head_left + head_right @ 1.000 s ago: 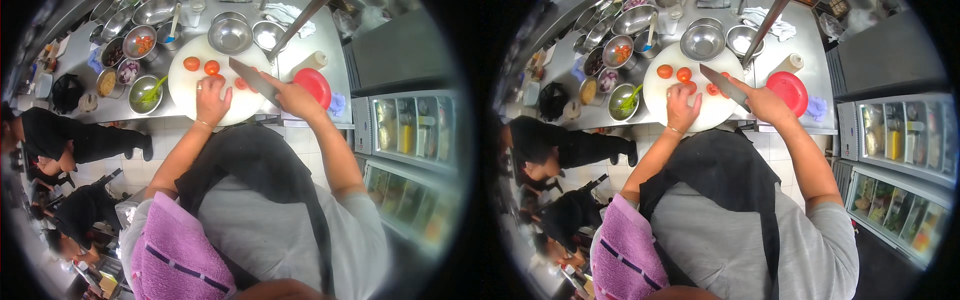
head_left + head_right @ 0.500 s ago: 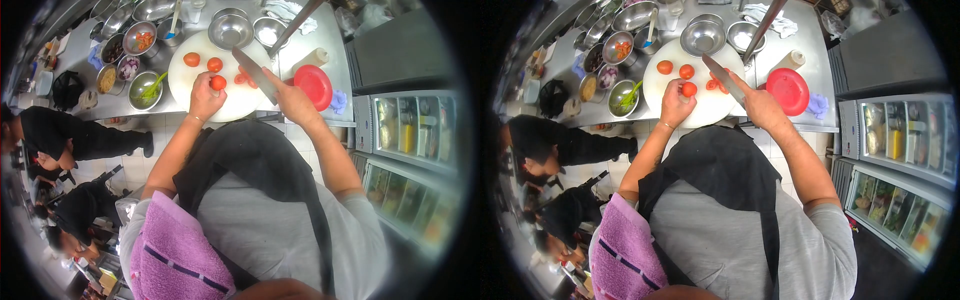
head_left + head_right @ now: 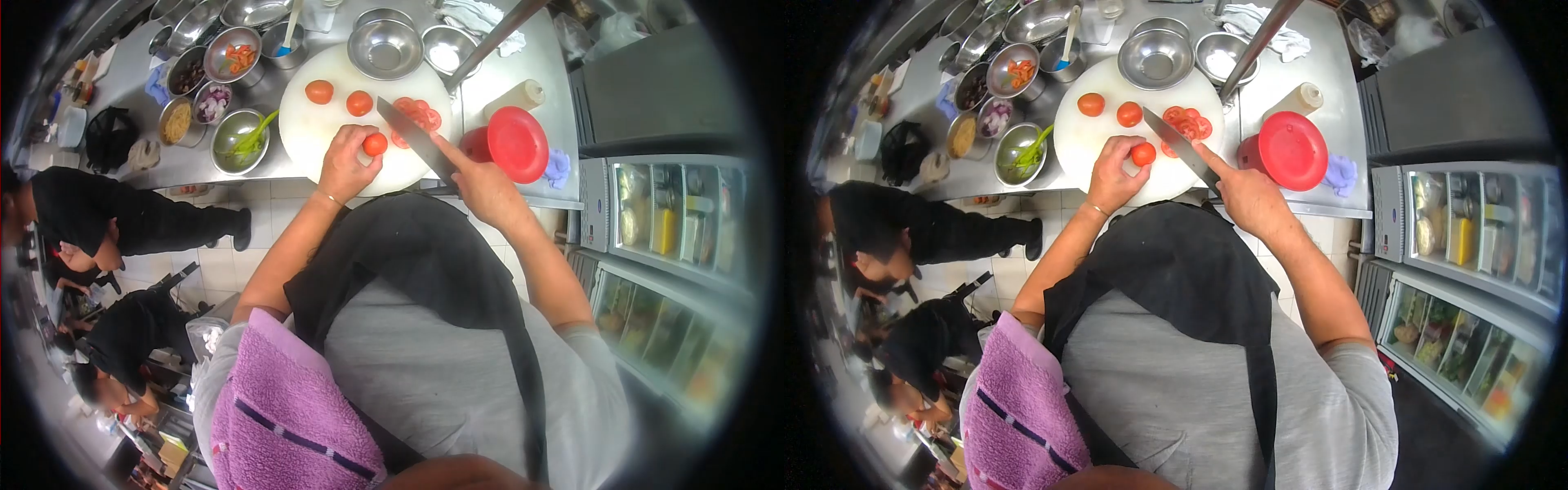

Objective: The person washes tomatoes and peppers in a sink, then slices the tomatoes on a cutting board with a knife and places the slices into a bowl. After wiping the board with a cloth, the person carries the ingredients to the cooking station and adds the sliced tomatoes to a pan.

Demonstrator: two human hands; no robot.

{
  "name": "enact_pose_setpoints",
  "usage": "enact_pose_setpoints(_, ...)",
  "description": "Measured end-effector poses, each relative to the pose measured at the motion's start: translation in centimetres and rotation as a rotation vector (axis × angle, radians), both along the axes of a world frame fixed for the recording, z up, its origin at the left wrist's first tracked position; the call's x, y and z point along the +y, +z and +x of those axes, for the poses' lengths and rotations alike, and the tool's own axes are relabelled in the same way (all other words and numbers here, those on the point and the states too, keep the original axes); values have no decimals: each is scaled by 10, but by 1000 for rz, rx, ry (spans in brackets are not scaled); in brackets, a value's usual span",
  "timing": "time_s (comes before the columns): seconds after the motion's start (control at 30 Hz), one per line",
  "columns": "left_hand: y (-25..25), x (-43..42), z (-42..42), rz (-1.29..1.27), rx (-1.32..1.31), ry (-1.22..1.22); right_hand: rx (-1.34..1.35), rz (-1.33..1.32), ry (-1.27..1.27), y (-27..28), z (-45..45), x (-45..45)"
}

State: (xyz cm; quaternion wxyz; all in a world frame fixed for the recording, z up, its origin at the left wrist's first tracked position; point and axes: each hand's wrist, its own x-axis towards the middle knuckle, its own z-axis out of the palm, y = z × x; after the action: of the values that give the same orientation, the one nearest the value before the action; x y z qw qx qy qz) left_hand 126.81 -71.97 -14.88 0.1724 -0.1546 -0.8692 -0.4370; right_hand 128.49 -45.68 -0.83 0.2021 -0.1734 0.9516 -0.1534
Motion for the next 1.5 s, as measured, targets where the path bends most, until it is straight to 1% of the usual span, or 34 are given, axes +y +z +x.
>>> enact_pose_setpoints(0.07, 3, 0, 2, 57, -108, 3, 17, 10, 11, 0, 1, 0)
enact_pose_setpoints(0.2, 3, 4, 4, 96, -123, 30, 8, 6, 14, 5, 6, -2)
enact_pose_setpoints(0.27, 6, 4, 4, 13, 30, 4, -38, 100, 49, 13, 7, -8)
enact_pose_setpoints(0.4, -1, 5, 4, -13, 16, 22, -64, 83, 70, 22, 11, -12)
enact_pose_setpoints(0.57, -2, 15, 1, 58, 7, 79, 50, 206, 161, 42, 18, -16)
enact_pose_setpoints(0.67, -6, 15, -1, 54, -13, 76, 90, 250, 187, 45, 20, -15)
enact_pose_setpoints(0.8, -6, 15, -1, 58, -9, 82, 39, 243, 162, 48, 16, -15)
enact_pose_setpoints(0.87, -7, 15, -1, 49, -6, 80, 45, 245, 189, 47, 14, -15)
enact_pose_setpoints(0.9, -6, 14, -2, 49, -7, 81, 44, 245, 190, 41, 10, -17)
enact_pose_setpoints(0.97, -3, 11, -2, -38, 77, 73, 43, 190, 232, 10, -4, -24)
enact_pose_setpoints(1.0, -5, 12, 1, -37, 73, 72, 40, 191, 232, -12, -10, -26)
enact_pose_setpoints(1.03, -6, 12, 2, -15, 43, 74, 63, 132, 227, -36, -16, -26)
enact_pose_setpoints(1.07, -5, 12, 0, 7, 20, 80, 93, 73, 227, -41, -23, -29)
enact_pose_setpoints(1.1, -4, 11, -3, 5, 31, 86, 105, 71, 232, -41, -28, -29)
enact_pose_setpoints(1.17, -2, 10, 5, 1, 25, 66, -19, 104, 199, -32, -28, -28)
enact_pose_setpoints(1.27, 0, 10, 6, 37, -16, 69, -1, 103, 174, -11, -19, -26)
enact_pose_setpoints(1.4, -4, 10, 4, 52, -3, 67, 8, 110, 144, 27, -3, -21)
enact_pose_setpoints(1.47, -4, 11, 2, 45, 0, 77, -45, 204, 168, 37, 2, -19)
enact_pose_setpoints(1.5, -4, 11, 2, 47, 1, 72, -45, 206, 163, 43, 4, -19)
